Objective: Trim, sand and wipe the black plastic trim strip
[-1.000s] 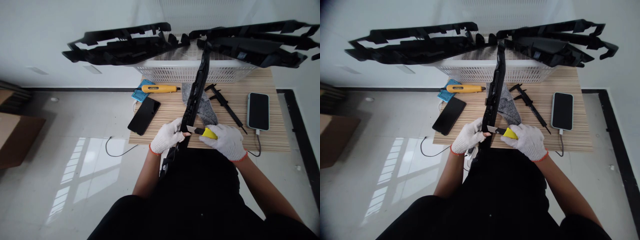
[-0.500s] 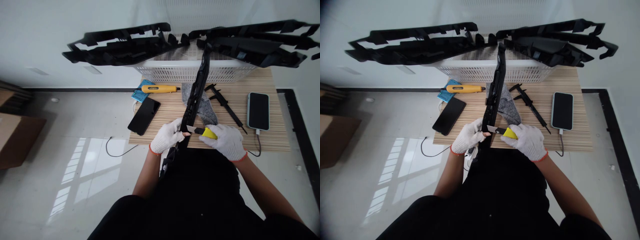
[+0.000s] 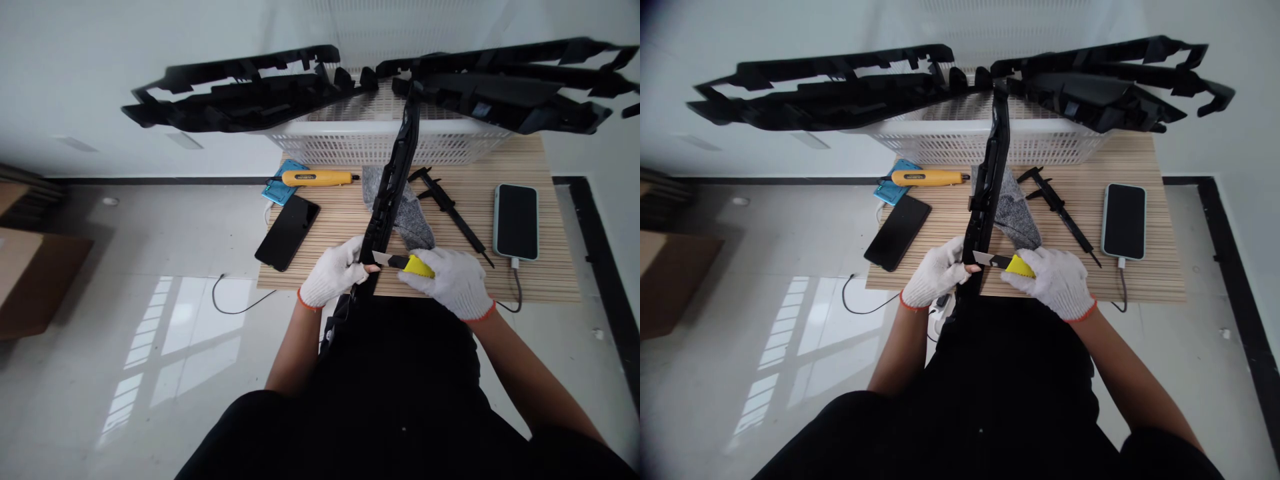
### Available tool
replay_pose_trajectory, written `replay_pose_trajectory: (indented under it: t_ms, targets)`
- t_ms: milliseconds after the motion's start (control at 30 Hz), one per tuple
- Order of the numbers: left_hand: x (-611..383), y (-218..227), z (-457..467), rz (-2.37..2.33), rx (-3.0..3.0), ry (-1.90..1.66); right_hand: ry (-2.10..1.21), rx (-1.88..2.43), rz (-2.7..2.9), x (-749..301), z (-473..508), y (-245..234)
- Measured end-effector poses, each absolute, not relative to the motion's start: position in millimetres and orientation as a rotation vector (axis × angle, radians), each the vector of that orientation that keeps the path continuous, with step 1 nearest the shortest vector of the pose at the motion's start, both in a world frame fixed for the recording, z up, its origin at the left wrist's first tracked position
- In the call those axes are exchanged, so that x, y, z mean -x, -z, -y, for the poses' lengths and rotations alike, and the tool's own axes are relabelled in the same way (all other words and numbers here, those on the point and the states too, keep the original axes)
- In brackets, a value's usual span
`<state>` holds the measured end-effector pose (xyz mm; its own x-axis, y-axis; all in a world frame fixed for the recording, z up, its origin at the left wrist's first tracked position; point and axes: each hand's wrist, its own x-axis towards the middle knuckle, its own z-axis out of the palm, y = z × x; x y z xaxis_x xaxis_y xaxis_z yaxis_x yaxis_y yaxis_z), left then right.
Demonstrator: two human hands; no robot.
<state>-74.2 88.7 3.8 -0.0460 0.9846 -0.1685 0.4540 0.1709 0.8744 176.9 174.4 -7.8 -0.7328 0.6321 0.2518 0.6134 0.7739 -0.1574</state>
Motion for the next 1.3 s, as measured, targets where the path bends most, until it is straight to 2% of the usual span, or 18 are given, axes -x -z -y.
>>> replay_pose_trajectory:
  t_ms: [267, 1300]
  targets:
    - [75.3, -3.8, -88.6, -1.601, -1.416, -0.813, -0.234, 1.053, 2.764, -175.9, -178.8, -4.8]
    - [72.9, -6.8, -90.3, -1.599, -1.333, -0.846, -0.009, 0.988, 2.627, -172.4, -169.9, 6.8]
